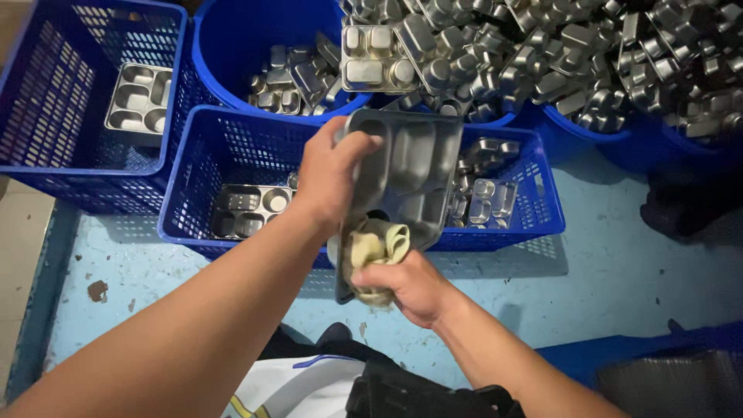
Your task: The person wipes multiple stainless steel compartment trays with a cloth. They pick each tray from a large pile, wipe the surface, and place it into a blue basket. The process is repeated continuously throughout the clip.
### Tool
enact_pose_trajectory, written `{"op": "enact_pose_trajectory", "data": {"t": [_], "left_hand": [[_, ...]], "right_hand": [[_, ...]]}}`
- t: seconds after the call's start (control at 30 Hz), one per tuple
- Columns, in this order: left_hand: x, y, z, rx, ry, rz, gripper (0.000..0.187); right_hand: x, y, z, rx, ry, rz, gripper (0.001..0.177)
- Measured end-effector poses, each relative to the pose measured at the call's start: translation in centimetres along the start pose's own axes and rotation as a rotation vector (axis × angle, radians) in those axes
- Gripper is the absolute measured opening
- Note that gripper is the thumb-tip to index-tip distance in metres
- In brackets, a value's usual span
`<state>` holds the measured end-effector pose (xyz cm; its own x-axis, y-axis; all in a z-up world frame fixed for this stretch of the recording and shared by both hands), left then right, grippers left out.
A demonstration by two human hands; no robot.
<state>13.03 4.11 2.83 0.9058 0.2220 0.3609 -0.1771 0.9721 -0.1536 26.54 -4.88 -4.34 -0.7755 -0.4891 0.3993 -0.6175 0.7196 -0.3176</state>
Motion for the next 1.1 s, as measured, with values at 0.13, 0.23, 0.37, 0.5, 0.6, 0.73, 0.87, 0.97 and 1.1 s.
{"op": "enact_pose_trajectory", "data": {"t": [0.13, 0.23, 0.37, 0.5, 0.6, 0.73, 0.87, 0.97, 1.1], "left_hand": [[-2.2, 0.2, -2.2, -0.073, -0.057, 0.096, 0.037], [-4.2, 0.2, -3.8, -0.076, -0.081, 0.212, 0.037], [-8.1, -0.8, -7.1, -0.198, -0.374, 0.407, 0.035], [-10.0, -1.9, -9.2, -0.311, -0.537, 0.429, 0.033], [-10.8, -2.8, -10.4, -0.339, -0.57, 0.45, 0.037], [-10.8, -5.2, -13.0, -0.515, -0.483, 0.472, 0.043], [-14.0, -7.2, -14.4, -0.759, -0.212, 0.554, 0.048], [-15.8, -7.2, -15.2, -0.823, 0.011, 0.529, 0.058], [-18.2, -7.3, -15.6, -0.88, 0.613, 0.464, 0.082]], "right_hand": [[-0.6, -1.4, 0.6, 0.045, 0.193, 0.02, 0.048], [-3.7, -2.4, 2.2, 0.041, 0.309, 0.173, 0.049], [-11.6, -4.6, 3.7, 0.005, 0.319, 0.467, 0.052], [-16.3, -5.4, 8.5, 0.249, 0.289, 0.699, 0.048], [-13.1, -3.1, 11.2, 0.391, 0.408, 0.591, 0.047], [-7.4, -0.2, 12.9, 0.44, 0.516, 0.394, 0.056], [-7.2, 0.9, 14.3, 0.458, 0.582, 0.423, 0.05], [-9.2, 2.5, 14.3, 0.423, 0.537, 0.516, 0.042], [-11.6, 4.7, 14.6, 0.44, 0.562, 0.6, 0.038]]}}
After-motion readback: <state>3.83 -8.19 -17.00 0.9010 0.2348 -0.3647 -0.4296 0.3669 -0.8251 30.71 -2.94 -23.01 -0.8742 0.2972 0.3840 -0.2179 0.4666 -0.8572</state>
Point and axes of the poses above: each hand's wrist, its own y-axis towards the middle knuckle, its own x-axis out of the palm, z = x × y, the point moved 10 cm from there along y, towards the middle knuckle, and after that the axes turned 5 degrees about -x, right-handed, at the moved point
